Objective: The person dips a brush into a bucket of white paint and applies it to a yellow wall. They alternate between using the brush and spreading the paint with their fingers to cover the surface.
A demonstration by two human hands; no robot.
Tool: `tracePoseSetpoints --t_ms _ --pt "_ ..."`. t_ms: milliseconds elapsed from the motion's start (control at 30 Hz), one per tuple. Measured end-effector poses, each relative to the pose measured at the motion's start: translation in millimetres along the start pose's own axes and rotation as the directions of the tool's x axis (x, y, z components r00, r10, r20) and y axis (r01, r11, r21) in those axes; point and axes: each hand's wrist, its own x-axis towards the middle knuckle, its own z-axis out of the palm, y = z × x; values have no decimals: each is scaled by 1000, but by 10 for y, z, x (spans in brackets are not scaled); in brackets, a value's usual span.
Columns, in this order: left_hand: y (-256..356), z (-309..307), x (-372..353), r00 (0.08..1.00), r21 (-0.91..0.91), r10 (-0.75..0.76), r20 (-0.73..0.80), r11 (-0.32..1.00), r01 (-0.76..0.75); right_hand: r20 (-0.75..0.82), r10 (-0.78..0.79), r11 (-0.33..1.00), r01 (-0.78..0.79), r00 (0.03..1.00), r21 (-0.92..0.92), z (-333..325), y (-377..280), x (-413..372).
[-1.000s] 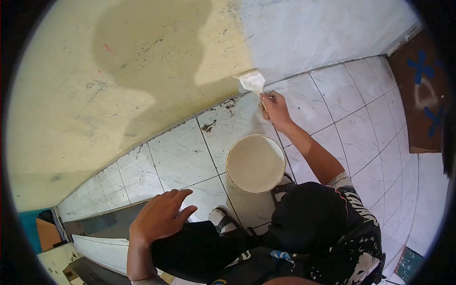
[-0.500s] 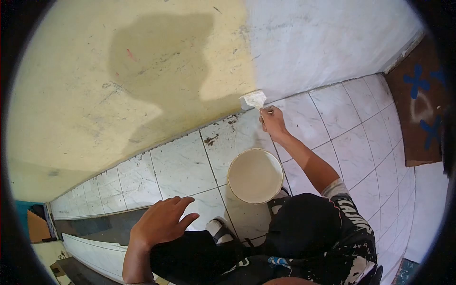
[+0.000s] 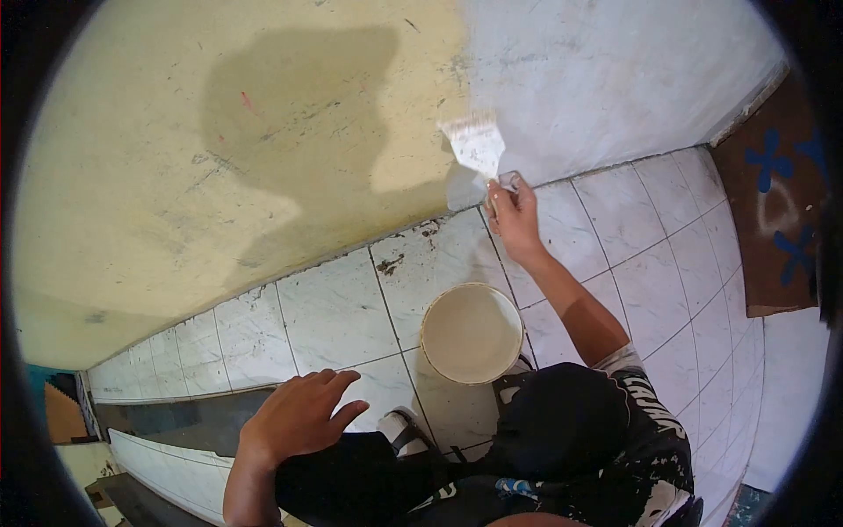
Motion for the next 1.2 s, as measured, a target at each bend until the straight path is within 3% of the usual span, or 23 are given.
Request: tracePoseSetpoints --t_ms 133,200,267,333,433,567,867,933,967,1100,1200 --pt "-1 -20 30 1000 -12 -18 18 1000 18 -37 78 997 -77 996 32 -210 839 122" --pt "-24 -10 47 1000 -2 -3 13 1000 3 -63 279 957 -273 958 98 -283 1018 30" --pt "-14 5 66 1000 7 17 4 1000 -17 -97 325 945 -319 941 69 -437 1319 44" --pt "13 -12 68 1000 9 -3 24 1000 3 -115 535 844 -534 837 40 -506 1384 24" --pt "88 -57 32 998 9 -41 53 999 41 -130 518 844 -530 845 -84 -556 1346 69" --pt "64 -33 -1 999 7 -44 32 999 44 -78 479 870 -484 875 -92 -449 931 267" --pt "59 -42 22 999 26 -6 49 1000 5 42 220 971 -215 974 -99 186 -1042 -81" --pt "52 -47 27 997 38 -22 77 999 19 84 19 995 -11 996 -98 276 -1254 -173" --pt "44 -47 24 997 35 -21 75 999 19 106 -4 997 12 994 -77 298 -1337 -200" --pt "9 -41 -20 998 13 -25 63 1000 25 46 -51 997 54 998 -58 359 -1188 -104" --pt "-33 -17 -56 999 8 -8 34 1000 8 -19 -102 993 100 995 -61 222 -429 113"
